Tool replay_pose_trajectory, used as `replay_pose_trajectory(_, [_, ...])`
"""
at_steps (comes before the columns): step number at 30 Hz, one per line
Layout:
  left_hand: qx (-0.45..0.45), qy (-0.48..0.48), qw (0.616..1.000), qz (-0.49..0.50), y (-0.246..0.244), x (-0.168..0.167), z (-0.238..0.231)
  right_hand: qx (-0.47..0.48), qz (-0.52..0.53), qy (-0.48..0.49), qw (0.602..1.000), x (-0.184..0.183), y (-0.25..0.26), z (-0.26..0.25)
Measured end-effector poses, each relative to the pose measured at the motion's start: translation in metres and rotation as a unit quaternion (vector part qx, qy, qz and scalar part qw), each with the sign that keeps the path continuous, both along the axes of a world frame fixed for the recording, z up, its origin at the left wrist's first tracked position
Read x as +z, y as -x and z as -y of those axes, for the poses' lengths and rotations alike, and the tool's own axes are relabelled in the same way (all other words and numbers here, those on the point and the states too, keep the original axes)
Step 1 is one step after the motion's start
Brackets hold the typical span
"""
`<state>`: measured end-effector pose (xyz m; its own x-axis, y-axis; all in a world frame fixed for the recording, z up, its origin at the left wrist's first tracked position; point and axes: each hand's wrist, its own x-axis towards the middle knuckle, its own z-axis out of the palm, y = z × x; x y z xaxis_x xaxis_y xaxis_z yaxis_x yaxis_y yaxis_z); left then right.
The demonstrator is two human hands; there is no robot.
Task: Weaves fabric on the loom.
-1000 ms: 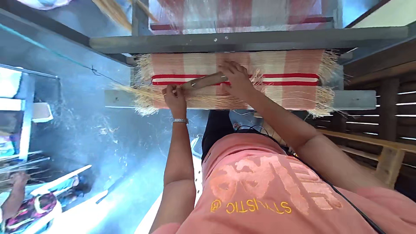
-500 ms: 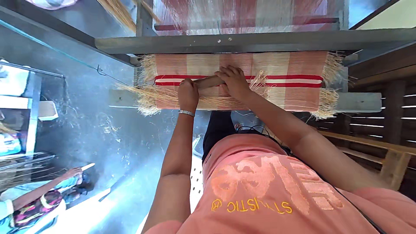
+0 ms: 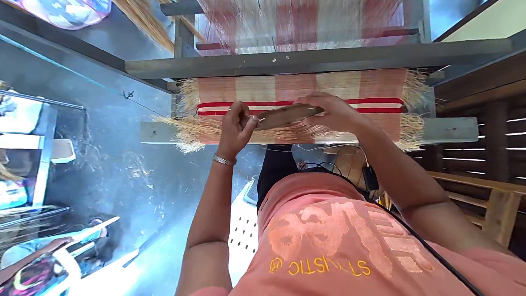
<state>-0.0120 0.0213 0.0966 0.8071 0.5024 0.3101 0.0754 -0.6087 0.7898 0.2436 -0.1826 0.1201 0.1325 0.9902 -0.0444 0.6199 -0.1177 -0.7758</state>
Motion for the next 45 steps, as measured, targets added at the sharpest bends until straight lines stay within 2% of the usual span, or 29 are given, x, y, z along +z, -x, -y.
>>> replay_pose_trajectory(2, [0.037,0.064,0.99,0.12,-0.008,-0.002,0.019,-0.022,-0.019,-0.038,0.999,0.008,-0.001,0.014])
replay_pose_trajectory(5, [0.153,0.183,0.942,0.237,-0.026,-0.01,0.056,-0.081,0.011,-0.083,0.993,0.011,0.011,0.026])
replay_pose_trajectory(8, [0.23,0.294,0.908,0.19,-0.034,-0.013,0.09,-0.108,0.076,-0.102,0.986,0.007,0.02,0.031])
replay_pose_trajectory(11, [0.202,0.381,0.889,0.154,-0.028,-0.012,0.094,-0.102,0.041,-0.062,0.992,0.013,0.013,0.038])
replay_pose_trajectory(13, [0.182,0.408,0.882,0.15,-0.014,-0.008,0.078,-0.163,0.039,-0.062,0.984,0.008,-0.023,0.052])
replay_pose_trajectory(14, [0.185,0.415,0.877,0.157,-0.005,-0.006,0.066,-0.239,0.063,-0.1,0.964,0.0,-0.051,0.063])
replay_pose_trajectory(16, [0.22,0.426,0.857,0.186,0.016,-0.004,0.041,-0.442,0.096,-0.153,0.879,-0.02,-0.116,0.089])
replay_pose_trajectory(18, [0.268,0.429,0.836,0.213,0.037,-0.004,0.016,-0.568,0.06,-0.109,0.814,-0.03,-0.166,0.109])
replay_pose_trajectory(19, [0.295,0.423,0.827,0.226,0.045,-0.004,0.005,-0.593,0.035,-0.067,0.802,-0.03,-0.18,0.113])
replay_pose_trajectory(22, [0.36,0.404,0.801,0.256,0.067,-0.003,-0.022,-0.586,0.0,-0.005,0.811,-0.027,-0.188,0.111])
replay_pose_trajectory(26, [0.408,0.391,0.774,0.286,0.076,-0.004,-0.06,-0.557,0.025,-0.036,0.829,-0.042,-0.203,0.107])
replay_pose_trajectory(29, [0.433,0.367,0.775,0.277,0.077,-0.005,-0.099,-0.538,0.05,-0.082,0.837,-0.048,-0.233,0.081])
replay_pose_trajectory(32, [0.476,0.344,0.756,0.29,0.07,-0.003,-0.151,-0.542,0.063,-0.111,0.83,-0.046,-0.272,0.047])
replay_pose_trajectory(37, [0.504,0.316,0.733,0.33,0.055,-0.004,-0.226,-0.559,0.075,-0.092,0.821,-0.033,-0.321,0.005])
replay_pose_trajectory(39, [0.522,0.31,0.724,0.326,0.044,-0.007,-0.247,-0.567,0.064,-0.094,0.816,-0.029,-0.324,0.002])
replay_pose_trajectory(43, [0.545,0.308,0.715,0.31,0.02,-0.016,-0.279,-0.577,0.028,-0.172,0.798,-0.036,-0.317,0.006])
replay_pose_trajectory(45, [0.551,0.306,0.714,0.306,0.011,-0.023,-0.294,-0.591,-0.035,-0.143,0.793,-0.036,-0.312,0.006])
